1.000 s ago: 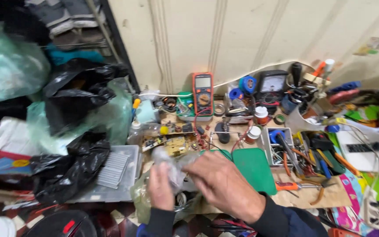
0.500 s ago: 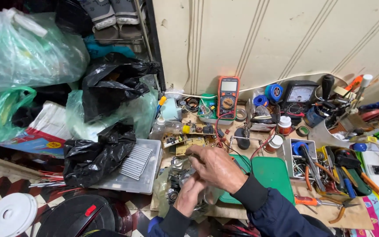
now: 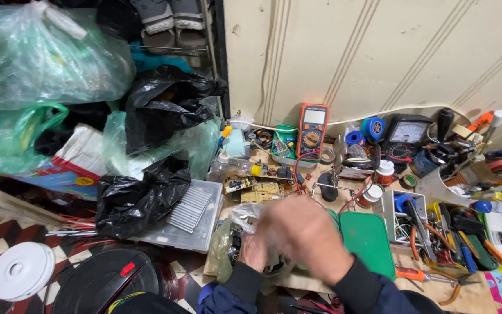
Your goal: Sorting and bagging various small electronic components on a cluttered workbench.
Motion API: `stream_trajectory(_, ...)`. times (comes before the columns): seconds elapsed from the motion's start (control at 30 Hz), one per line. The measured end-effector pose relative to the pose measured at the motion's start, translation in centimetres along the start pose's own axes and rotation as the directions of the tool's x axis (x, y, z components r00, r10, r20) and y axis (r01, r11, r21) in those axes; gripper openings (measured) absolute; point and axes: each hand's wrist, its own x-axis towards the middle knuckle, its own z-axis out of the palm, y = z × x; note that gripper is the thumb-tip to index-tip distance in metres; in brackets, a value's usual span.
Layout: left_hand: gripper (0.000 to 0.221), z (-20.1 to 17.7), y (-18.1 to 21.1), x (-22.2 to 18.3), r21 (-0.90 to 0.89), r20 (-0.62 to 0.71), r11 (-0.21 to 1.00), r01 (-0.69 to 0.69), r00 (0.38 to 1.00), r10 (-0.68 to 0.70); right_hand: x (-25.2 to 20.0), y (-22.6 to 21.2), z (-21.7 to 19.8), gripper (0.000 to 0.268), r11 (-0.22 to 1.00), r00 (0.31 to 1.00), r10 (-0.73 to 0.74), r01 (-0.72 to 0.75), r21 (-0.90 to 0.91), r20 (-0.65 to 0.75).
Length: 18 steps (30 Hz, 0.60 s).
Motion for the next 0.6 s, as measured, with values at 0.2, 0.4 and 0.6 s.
stream_trajectory(0.2, 0.05, -7.3, 10.5, 0.7, -0.139, 0.145, 0.989, 0.046, 0.989, -0.025, -2.3, 4.0, 0.8, 0.03, 0.743, 0.729, 0.506, -0.64, 0.197, 0.461)
stream_trajectory(0.4, 0.069, -10.8, 14.8, 2.5, -0.276, 0.374, 0.812, 0.515, 0.835, -0.403, -5.5, 8.8, 2.3, 0.03, 0.372, 0.594, 0.574, -0.802, 0.467, 0.564)
stream_trajectory(0.6, 0.067, -12.6, 19.1, 6.8, -0.305, 0.338, 0.59, 0.747, 0.664, -0.667, -7.7, 10.5, 3.3, 0.028, 0.138, 0.543, 0.728, -0.713, 0.687, 0.418)
